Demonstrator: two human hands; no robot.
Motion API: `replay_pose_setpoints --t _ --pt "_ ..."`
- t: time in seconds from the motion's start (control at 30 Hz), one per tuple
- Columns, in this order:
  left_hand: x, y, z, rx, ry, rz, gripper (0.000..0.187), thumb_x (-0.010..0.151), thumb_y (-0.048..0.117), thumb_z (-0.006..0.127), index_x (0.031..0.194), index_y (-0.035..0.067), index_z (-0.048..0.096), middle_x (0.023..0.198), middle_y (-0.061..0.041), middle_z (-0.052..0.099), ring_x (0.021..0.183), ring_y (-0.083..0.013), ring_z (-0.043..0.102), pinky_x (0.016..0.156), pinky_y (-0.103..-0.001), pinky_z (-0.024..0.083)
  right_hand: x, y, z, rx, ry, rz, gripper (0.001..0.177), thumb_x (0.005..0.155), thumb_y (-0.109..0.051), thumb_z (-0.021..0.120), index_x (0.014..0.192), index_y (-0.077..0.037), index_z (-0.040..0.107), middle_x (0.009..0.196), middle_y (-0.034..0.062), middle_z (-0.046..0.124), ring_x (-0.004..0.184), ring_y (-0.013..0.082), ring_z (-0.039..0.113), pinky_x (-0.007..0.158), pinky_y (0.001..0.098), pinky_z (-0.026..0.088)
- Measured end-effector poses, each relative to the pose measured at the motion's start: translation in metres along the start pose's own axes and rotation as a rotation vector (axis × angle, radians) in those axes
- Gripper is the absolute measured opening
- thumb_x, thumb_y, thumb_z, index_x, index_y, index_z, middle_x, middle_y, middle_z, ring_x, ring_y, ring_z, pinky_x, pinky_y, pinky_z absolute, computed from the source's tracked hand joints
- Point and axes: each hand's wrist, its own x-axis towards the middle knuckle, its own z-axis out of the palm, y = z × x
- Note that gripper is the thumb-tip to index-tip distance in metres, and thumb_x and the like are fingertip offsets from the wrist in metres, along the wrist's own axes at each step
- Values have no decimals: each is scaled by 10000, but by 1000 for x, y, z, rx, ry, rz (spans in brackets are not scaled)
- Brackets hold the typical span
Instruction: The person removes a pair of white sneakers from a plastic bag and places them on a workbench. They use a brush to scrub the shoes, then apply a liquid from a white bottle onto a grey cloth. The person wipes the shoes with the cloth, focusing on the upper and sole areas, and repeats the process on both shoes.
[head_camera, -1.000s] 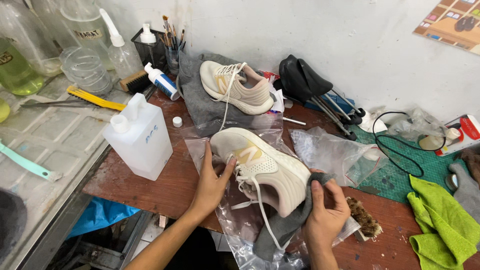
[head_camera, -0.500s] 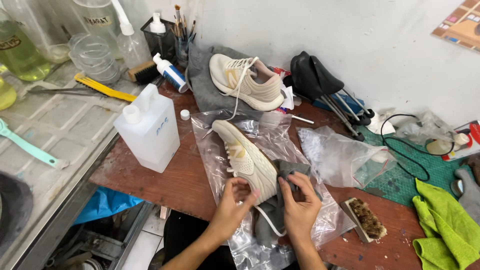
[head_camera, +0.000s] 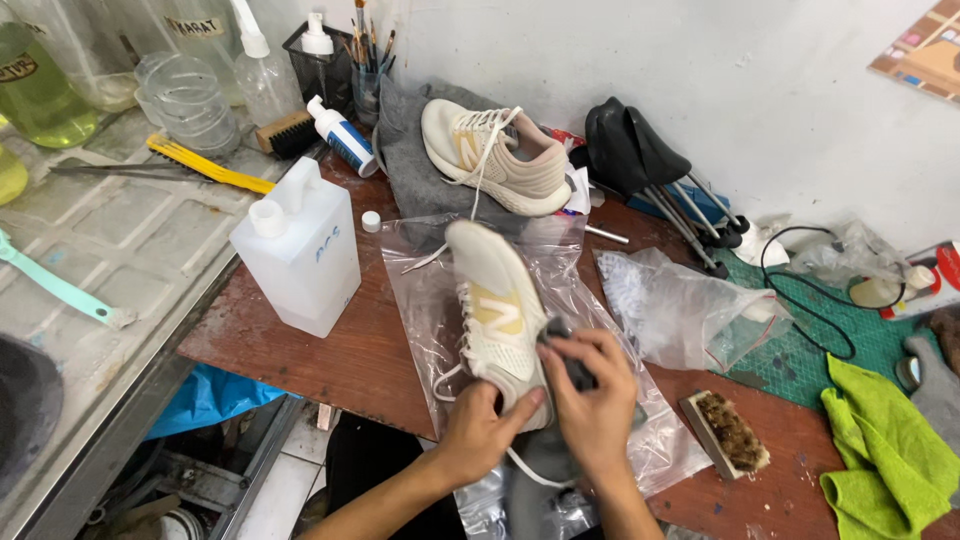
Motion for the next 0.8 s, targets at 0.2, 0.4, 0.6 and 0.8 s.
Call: replay_pose_setpoints --t 0.2,0.4,0.6,0.8 --pt "-7 21 -6 -15 110 493 273 870 239 591 1014 30 690 1019 -70 737 966 -155 672 867 -276 501 -5 -11 -13 3 6 -129 94 768 -43 735 853 -63 702 914 81 617 838 188 620 774 287 483" --pt "-7 14 -3 282 19 754 269 886 240 576 1016 27 675 1006 -134 724 963 -269 692 866 -328 497 3 -21 -26 26 37 -74 109 765 -45 744 866 -64 709 908 80 600 838 177 599 767 268 482" --pt "-5 30 -9 175 128 835 205 892 162 571 997 16 667 1026 -123 705 1006 -264 662 934 -342 464 -12 -13 -29 68 37 -134 107 753 -18 741 824 -50 668 895 82 607 823 183 610 749 270 485" --pt "-9 30 -6 413 78 1053 254 877 152 613 1079 2 636 1104 -158 672 1059 -348 619 992 -415 421 0 -22 -35 55 100 -134 96 772 -24 735 859 -43 702 922 104 606 839 195 618 792 289 500"
